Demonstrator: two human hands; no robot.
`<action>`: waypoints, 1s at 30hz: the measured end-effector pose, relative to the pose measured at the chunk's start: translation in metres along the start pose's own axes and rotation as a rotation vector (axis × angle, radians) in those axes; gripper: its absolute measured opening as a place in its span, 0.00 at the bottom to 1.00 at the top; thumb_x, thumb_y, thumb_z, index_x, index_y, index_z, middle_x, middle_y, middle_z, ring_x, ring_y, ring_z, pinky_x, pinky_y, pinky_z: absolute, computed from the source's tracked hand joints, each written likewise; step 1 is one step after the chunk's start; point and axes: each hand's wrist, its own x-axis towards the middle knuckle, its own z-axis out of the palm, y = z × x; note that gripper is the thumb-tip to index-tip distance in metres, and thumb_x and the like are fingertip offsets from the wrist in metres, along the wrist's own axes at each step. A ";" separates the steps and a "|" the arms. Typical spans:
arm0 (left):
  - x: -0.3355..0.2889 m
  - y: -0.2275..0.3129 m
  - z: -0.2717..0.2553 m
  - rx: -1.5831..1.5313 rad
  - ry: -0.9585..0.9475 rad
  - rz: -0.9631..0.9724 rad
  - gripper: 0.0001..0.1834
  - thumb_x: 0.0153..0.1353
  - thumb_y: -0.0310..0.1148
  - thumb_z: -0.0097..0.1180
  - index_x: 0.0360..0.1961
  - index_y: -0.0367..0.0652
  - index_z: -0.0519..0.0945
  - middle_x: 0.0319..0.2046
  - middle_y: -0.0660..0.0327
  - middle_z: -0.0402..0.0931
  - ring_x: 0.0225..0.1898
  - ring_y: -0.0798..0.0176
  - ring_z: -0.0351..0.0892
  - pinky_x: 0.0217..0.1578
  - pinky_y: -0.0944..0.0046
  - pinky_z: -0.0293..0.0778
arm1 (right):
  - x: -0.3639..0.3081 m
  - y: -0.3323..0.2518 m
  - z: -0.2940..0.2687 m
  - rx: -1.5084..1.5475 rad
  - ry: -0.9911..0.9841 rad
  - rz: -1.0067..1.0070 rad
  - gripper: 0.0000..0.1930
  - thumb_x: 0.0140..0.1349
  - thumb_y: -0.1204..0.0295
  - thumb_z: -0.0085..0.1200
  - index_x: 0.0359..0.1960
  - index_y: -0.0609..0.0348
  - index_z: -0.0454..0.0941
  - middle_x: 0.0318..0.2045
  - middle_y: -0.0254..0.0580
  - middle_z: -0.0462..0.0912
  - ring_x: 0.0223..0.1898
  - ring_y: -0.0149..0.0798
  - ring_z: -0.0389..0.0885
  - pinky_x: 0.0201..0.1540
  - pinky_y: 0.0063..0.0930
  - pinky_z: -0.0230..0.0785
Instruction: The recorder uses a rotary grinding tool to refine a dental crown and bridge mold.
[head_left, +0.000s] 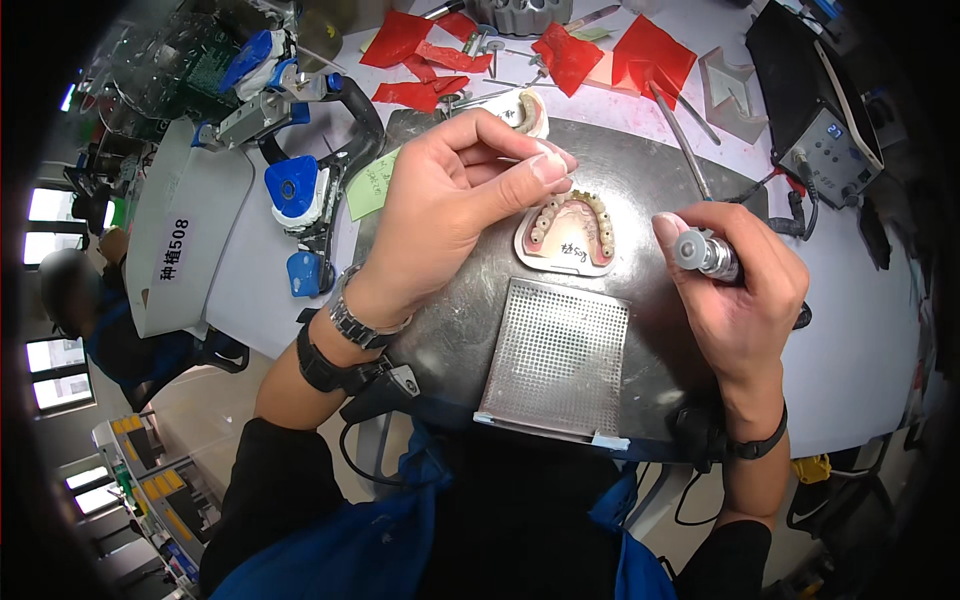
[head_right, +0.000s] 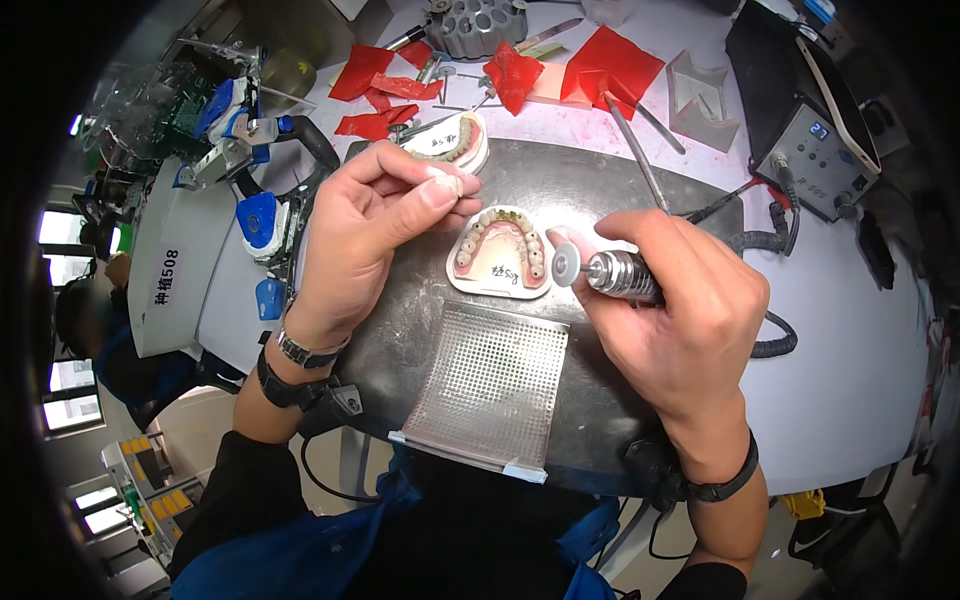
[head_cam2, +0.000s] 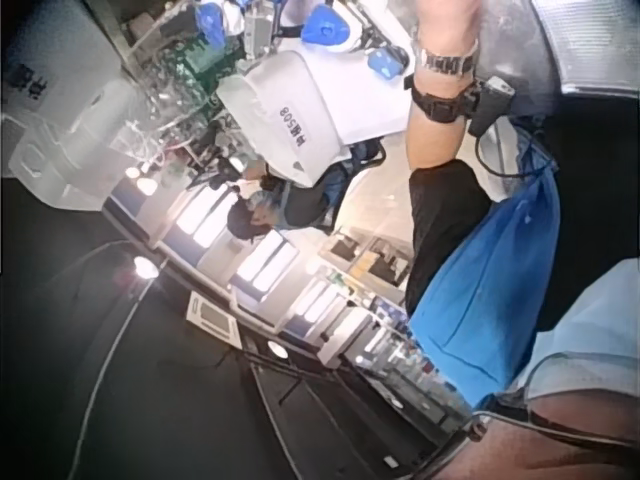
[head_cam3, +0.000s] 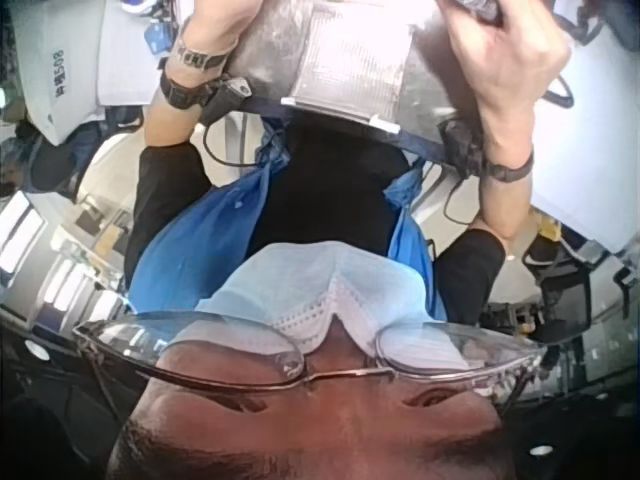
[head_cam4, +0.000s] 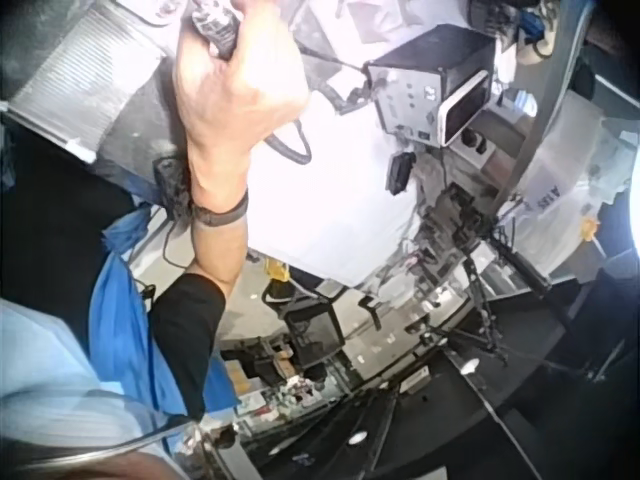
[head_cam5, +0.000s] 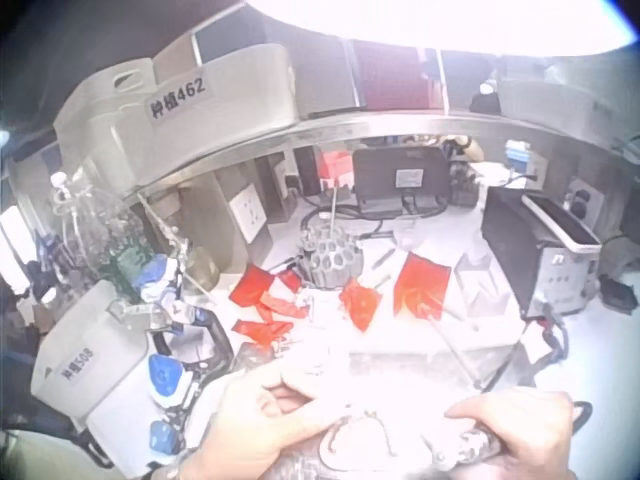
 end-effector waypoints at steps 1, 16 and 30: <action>0.002 -0.003 0.001 0.164 0.032 0.061 0.08 0.65 0.23 0.60 0.43 0.34 0.76 0.46 0.46 0.82 0.47 0.61 0.85 0.50 0.67 0.82 | 0.001 0.002 -0.001 -0.001 -0.009 0.036 0.11 0.44 0.74 0.72 0.27 0.58 0.81 0.20 0.41 0.80 0.20 0.42 0.79 0.23 0.32 0.67; 0.009 -0.020 0.015 0.761 -0.016 0.174 0.16 0.54 0.26 0.70 0.44 0.36 0.83 0.43 0.58 0.82 0.44 0.66 0.82 0.49 0.66 0.77 | -0.002 0.015 0.005 -0.092 -0.044 -0.036 0.08 0.45 0.75 0.67 0.26 0.53 0.78 0.17 0.37 0.76 0.19 0.43 0.78 0.21 0.36 0.66; -0.005 -0.015 0.018 0.370 -0.132 0.161 0.32 0.53 0.16 0.65 0.60 0.34 0.67 0.57 0.56 0.70 0.56 0.62 0.78 0.59 0.62 0.76 | 0.001 0.007 0.002 0.089 -0.201 -0.086 0.25 0.45 0.64 0.74 0.45 0.60 0.84 0.30 0.45 0.86 0.26 0.43 0.85 0.27 0.32 0.75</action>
